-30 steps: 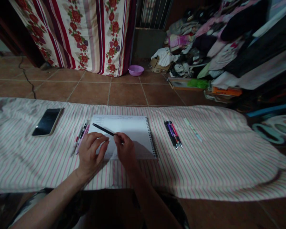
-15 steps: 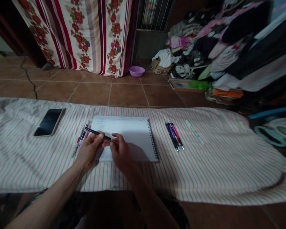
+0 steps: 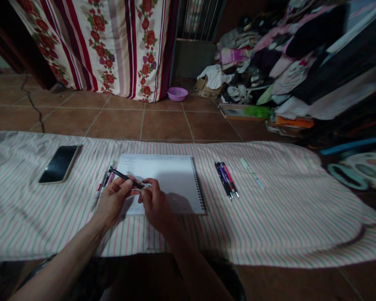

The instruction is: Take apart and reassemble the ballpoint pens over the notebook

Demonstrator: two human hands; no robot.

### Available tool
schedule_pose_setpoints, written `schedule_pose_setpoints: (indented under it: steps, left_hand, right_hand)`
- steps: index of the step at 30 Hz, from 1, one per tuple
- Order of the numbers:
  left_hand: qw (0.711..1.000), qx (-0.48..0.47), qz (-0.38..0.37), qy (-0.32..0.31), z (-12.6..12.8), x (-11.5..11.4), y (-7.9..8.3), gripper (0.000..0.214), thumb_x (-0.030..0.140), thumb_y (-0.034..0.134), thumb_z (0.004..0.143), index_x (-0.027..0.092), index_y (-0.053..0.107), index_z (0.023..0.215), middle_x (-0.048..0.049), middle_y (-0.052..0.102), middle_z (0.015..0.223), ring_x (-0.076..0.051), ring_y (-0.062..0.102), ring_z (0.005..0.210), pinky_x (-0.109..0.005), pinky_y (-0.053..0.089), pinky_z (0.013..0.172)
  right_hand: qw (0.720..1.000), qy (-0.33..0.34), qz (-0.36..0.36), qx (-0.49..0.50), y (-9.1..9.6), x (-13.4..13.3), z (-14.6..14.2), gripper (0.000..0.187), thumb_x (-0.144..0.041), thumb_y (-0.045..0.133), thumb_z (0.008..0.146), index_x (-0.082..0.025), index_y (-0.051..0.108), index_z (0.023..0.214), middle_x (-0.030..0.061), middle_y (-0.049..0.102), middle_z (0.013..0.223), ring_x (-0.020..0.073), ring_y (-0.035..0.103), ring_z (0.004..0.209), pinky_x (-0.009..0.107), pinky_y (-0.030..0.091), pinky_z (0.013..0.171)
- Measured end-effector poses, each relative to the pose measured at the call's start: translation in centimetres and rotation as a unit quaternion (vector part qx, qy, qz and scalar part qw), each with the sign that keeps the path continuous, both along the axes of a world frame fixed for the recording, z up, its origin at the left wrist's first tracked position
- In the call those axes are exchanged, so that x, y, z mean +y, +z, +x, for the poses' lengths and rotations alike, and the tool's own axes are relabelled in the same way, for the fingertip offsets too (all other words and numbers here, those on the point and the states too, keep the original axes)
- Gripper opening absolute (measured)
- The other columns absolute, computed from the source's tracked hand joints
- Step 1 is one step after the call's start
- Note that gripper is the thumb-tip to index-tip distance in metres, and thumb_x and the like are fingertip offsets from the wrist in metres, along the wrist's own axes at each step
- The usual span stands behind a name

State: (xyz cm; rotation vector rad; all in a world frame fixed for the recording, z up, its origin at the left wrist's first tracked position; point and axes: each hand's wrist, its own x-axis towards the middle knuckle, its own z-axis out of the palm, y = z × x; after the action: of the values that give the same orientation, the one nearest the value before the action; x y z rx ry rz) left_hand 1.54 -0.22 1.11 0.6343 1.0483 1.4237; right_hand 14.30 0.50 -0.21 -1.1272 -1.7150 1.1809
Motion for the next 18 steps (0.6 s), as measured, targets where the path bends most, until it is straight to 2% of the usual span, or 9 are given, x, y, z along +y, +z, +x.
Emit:
schedule_pose_setpoints:
  steps: [4, 6, 8, 12, 15, 18]
  left_hand:
    - [0.999, -0.003, 0.012, -0.035, 0.2, -0.3, 0.3, 0.016, 0.027, 0.065, 0.071, 0.013, 0.06, 0.078, -0.0051, 0.067, 0.075, -0.016, 0.064, 0.066, -0.027, 0.052, 0.059]
    - [0.999, -0.014, 0.007, -0.035, 0.3, -0.4, 0.4, 0.017, 0.027, 0.064, 0.072, 0.013, 0.059, 0.08, -0.0055, 0.068, 0.076, -0.016, 0.065, 0.067, -0.026, 0.052, 0.057]
    - [0.999, -0.032, -0.002, -0.032, 0.4, -0.5, 0.3, 0.02, 0.027, 0.065, 0.071, 0.014, 0.058, 0.084, -0.0046, 0.068, 0.075, -0.016, 0.065, 0.068, -0.025, 0.053, 0.058]
    - [0.996, -0.082, -0.013, -0.029, 0.5, -0.3, 0.3, 0.022, 0.026, 0.068, 0.069, 0.015, 0.056, 0.084, -0.003, 0.067, 0.072, -0.015, 0.065, 0.07, -0.023, 0.054, 0.061]
    - [0.993, -0.112, -0.029, -0.016, 0.8, -0.2, 0.3, 0.023, 0.023, 0.07, 0.067, 0.014, 0.056, 0.082, -0.0025, 0.067, 0.07, -0.014, 0.065, 0.069, -0.023, 0.054, 0.064]
    - [0.991, -0.124, -0.047, 0.015, 1.1, -0.2, 0.3, 0.019, 0.019, 0.07, 0.067, 0.012, 0.057, 0.079, -0.0025, 0.066, 0.067, -0.012, 0.064, 0.063, -0.023, 0.055, 0.064]
  right_hand:
    - [0.998, -0.017, -0.042, 0.034, 0.0, -0.2, -0.3, 0.024, -0.031, 0.032, 0.088, -0.02, 0.044, 0.106, -0.0062, 0.046, 0.053, 0.0091, 0.046, 0.047, 0.02, 0.037, 0.047]
    - [0.992, -0.029, -0.088, 0.081, 0.0, -0.3, -0.6, 0.029, -0.035, 0.035, 0.086, -0.02, 0.044, 0.109, -0.0074, 0.042, 0.05, 0.008, 0.04, 0.042, 0.018, 0.032, 0.041]
    - [0.976, -0.032, -0.159, 0.145, 0.1, -0.4, -0.9, 0.034, -0.04, 0.038, 0.085, -0.02, 0.044, 0.112, -0.0085, 0.038, 0.049, 0.0062, 0.032, 0.037, 0.017, 0.026, 0.034]
    - [0.925, -0.009, -0.281, 0.256, 0.7, -0.4, -1.0, 0.043, -0.045, 0.045, 0.081, -0.02, 0.042, 0.116, -0.0109, 0.033, 0.047, 0.0035, 0.019, 0.032, 0.014, 0.016, 0.027]
    - [0.901, -0.004, -0.321, 0.293, 0.9, -0.4, -1.0, 0.046, -0.047, 0.049, 0.079, -0.02, 0.042, 0.116, -0.012, 0.032, 0.045, 0.0028, 0.016, 0.031, 0.013, 0.016, 0.026]
    - [0.898, -0.031, -0.329, 0.289, 0.8, -0.3, -1.2, 0.048, -0.051, 0.046, 0.079, -0.02, 0.042, 0.115, -0.0106, 0.037, 0.047, 0.0025, 0.019, 0.032, 0.013, 0.017, 0.027]
